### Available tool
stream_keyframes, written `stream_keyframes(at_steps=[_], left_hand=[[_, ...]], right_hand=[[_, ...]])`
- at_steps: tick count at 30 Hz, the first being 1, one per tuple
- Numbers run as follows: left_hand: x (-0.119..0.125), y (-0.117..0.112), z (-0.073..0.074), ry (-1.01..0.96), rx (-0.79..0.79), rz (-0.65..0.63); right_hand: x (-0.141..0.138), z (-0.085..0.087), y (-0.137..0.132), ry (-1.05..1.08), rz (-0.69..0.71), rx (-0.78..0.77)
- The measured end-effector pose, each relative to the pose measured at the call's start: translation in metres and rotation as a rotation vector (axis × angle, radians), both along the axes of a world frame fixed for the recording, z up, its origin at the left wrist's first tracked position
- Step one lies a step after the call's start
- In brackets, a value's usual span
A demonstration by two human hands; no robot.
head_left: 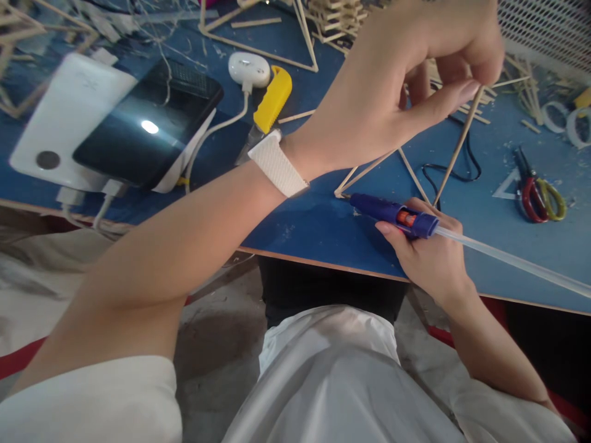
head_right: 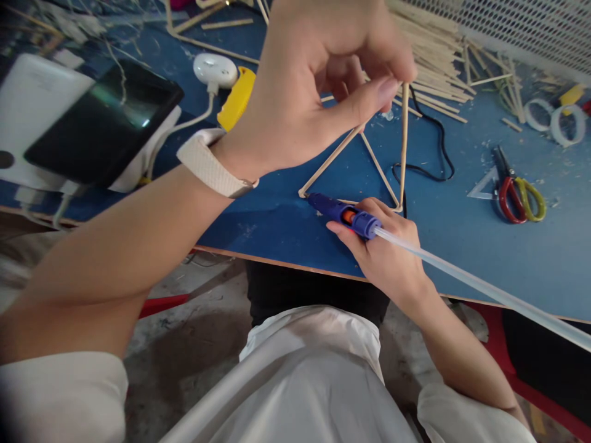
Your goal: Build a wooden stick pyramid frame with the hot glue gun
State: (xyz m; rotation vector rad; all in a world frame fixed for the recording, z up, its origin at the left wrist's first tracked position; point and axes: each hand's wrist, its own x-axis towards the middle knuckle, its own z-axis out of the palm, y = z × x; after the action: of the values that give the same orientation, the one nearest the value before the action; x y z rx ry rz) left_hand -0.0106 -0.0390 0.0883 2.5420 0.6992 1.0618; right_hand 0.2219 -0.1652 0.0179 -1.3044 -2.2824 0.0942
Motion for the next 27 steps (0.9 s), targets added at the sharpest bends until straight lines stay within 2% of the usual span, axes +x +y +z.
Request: stream_keyframes(at_steps=[4, 27], left_hand=[[0.0011, -0.0036, 0.0055, 0.013, -0.024, 0.03], [-0.0027, -0.0051, 0.008, 0.121, 0.045, 0.033]], right_hand=[[-0.0011, -0.0008, 0.0018, 0.013, 0.028, 0.034], [0.0016, -0.0033, 0.0038, 0.042, -0.004, 0.006]])
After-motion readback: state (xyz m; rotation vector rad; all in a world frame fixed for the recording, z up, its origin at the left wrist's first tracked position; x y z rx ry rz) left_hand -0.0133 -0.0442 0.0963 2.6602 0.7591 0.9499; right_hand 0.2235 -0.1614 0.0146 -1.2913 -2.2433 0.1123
